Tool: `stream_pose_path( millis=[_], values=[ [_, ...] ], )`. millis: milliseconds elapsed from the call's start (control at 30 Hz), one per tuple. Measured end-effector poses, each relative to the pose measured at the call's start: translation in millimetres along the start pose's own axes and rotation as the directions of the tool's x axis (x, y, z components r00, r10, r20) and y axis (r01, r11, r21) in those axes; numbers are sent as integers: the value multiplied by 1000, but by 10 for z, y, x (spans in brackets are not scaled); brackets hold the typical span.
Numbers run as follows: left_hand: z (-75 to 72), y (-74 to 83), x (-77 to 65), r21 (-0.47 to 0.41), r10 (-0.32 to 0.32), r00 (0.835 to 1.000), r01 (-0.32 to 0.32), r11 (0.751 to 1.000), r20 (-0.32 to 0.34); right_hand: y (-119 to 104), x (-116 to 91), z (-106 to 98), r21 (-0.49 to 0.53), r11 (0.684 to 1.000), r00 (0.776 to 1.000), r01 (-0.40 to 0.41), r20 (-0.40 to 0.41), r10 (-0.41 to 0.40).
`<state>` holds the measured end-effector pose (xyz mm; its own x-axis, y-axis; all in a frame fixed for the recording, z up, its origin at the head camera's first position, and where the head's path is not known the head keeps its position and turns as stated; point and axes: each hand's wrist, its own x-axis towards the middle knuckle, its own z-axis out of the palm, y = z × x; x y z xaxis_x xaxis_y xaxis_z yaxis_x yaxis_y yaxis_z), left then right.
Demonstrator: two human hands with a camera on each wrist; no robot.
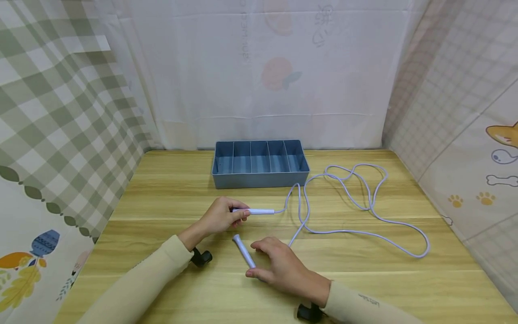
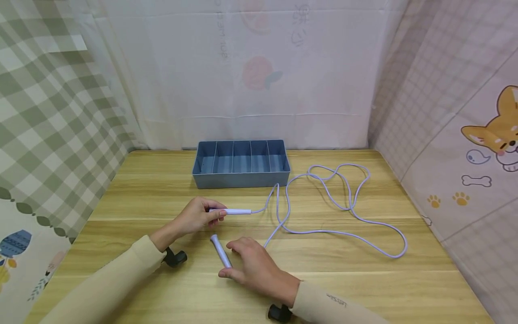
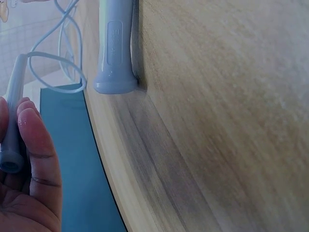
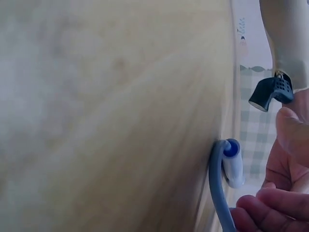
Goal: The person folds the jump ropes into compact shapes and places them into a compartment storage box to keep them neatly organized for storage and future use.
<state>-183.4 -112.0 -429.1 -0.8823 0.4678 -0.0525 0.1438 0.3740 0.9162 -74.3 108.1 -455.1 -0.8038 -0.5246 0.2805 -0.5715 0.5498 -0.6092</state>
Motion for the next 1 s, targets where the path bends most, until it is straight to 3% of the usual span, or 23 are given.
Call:
stream_pose_path(
  millis=[233, 533, 733, 1000],
  values=[
    [2, 1, -2, -8, 8, 1000, -8, 1000, 4, -45, 68, 20, -37, 994, 988, -98, 116, 102],
    [-2, 3, -9, -11, 2, 1000, -2, 1000, 1, -36, 118, 49, -107, 986, 978, -128, 152, 144],
    [-2, 10, -8, -14, -3, 1000, 3, 1000, 11, -33, 109, 35, -87, 985, 978, -146, 136, 157],
    [1, 22, -4, -7, -14, 1000, 14, 1000, 24, -23, 103, -54, -134, 983, 990, -124, 45, 131]
  ],
)
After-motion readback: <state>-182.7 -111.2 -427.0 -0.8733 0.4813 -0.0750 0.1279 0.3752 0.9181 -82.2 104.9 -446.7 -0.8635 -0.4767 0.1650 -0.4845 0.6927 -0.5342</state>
